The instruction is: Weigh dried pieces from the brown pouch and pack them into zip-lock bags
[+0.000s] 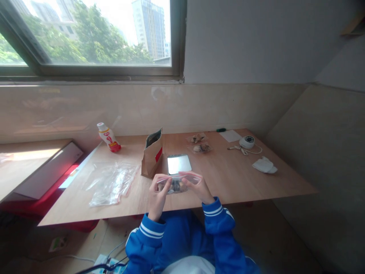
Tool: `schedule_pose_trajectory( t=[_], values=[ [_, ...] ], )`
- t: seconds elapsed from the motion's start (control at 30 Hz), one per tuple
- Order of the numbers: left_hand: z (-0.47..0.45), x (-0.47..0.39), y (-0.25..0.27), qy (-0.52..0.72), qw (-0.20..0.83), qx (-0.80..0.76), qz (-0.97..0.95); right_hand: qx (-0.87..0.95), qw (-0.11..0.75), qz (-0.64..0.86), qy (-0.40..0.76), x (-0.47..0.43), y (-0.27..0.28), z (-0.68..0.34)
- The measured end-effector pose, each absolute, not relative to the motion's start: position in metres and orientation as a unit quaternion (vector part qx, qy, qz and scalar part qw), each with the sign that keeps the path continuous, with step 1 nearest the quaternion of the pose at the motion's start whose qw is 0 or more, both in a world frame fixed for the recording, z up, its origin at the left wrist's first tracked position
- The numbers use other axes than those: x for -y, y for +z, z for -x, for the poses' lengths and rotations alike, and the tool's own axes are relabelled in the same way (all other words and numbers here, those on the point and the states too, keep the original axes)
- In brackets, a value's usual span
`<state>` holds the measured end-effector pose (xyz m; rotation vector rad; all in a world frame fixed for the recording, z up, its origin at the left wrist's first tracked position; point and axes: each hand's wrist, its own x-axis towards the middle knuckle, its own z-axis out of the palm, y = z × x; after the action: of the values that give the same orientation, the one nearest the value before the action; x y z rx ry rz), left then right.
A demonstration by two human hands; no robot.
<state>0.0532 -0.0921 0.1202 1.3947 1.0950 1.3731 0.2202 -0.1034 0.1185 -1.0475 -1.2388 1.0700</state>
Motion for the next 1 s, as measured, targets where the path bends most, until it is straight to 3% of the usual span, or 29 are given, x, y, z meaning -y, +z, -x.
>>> schedule_pose_trajectory(
  t=[0.23,0.63,1.0],
  values=[
    [-0.050,0.094,0.121,0.517,0.505,-0.421,-0.548,0.535,0.572,0.465,0.413,0.108,0.124,-0.218],
    [-0.064,0.103,0.122,0.578,0.420,-0.416,-0.562,0.504,0.615,0.490,0.358,0.113,0.130,-0.207],
    [-0.064,0.107,0.127,0.582,0.399,-0.437,-0.558,0.518,0.594,0.471,0.397,0.118,0.134,-0.203]
  ],
)
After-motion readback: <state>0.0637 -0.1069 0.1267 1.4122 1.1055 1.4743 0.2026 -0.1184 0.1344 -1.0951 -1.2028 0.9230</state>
